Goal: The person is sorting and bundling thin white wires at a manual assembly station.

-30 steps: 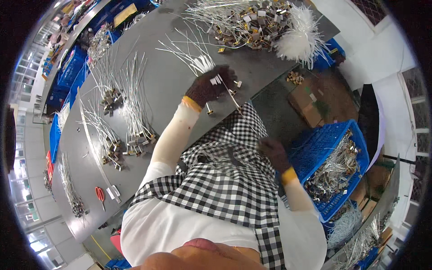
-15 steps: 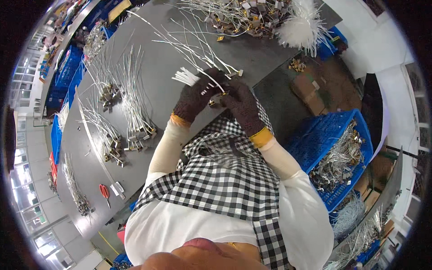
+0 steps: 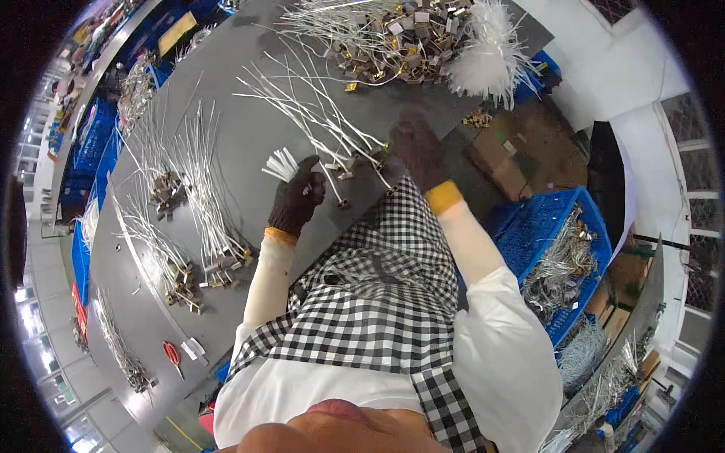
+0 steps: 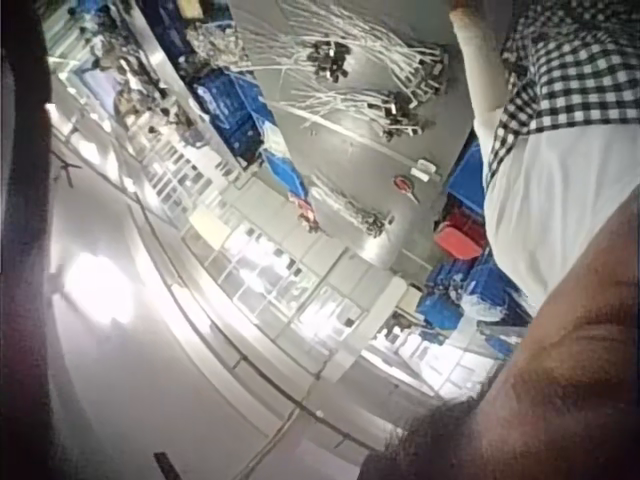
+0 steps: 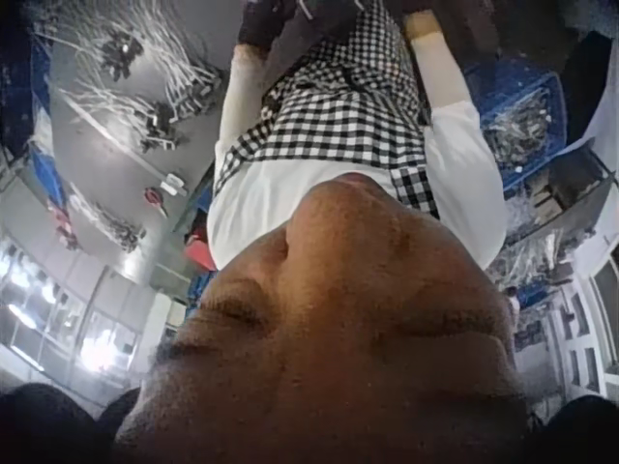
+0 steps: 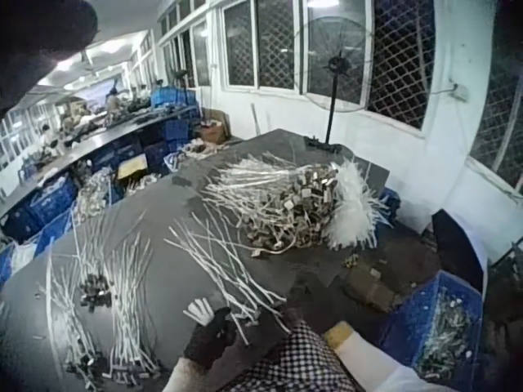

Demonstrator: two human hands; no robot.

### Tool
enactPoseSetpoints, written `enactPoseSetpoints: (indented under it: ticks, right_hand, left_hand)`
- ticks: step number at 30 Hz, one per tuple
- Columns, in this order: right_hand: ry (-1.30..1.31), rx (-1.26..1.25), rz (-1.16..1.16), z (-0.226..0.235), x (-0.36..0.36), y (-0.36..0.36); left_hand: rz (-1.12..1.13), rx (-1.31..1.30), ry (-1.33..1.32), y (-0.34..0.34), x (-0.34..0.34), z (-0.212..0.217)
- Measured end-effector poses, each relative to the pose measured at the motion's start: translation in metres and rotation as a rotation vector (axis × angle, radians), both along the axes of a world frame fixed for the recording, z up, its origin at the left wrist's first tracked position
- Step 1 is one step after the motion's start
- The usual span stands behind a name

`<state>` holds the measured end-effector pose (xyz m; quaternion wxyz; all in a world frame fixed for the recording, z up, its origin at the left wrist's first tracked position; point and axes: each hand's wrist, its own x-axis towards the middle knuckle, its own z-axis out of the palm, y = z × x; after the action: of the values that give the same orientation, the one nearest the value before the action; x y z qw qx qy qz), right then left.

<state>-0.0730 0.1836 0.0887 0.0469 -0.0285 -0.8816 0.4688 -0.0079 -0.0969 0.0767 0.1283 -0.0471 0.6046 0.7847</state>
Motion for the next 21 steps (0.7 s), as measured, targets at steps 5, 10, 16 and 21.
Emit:
enactPoseSetpoints:
  ticks: [5, 10, 16, 21]
  right_hand:
    - [0.599, 0.415, -0.108, 0.045, -0.089, 0.021]
    - [0.714, 0.844, 0.03, 0.05, -0.135, 0.038]
    - [0.682, 0.644, 0.208, 0.067, -0.131, 0.061]
    - [0.663, 0.766, 0.201, 0.101, -0.057, 0.052]
  left_hand:
    - [-0.103, -0.45, 0.229, 0.005, -0.003, -0.003]
    - [-0.183, -0.492, 0.483, 0.015, -0.009, -0.002]
    - [-0.128, 0.324, -0.096, 0.03, -0.013, 0.008]
    - [-0.289, -0.471, 0.336, 0.044, -0.027, 0.029]
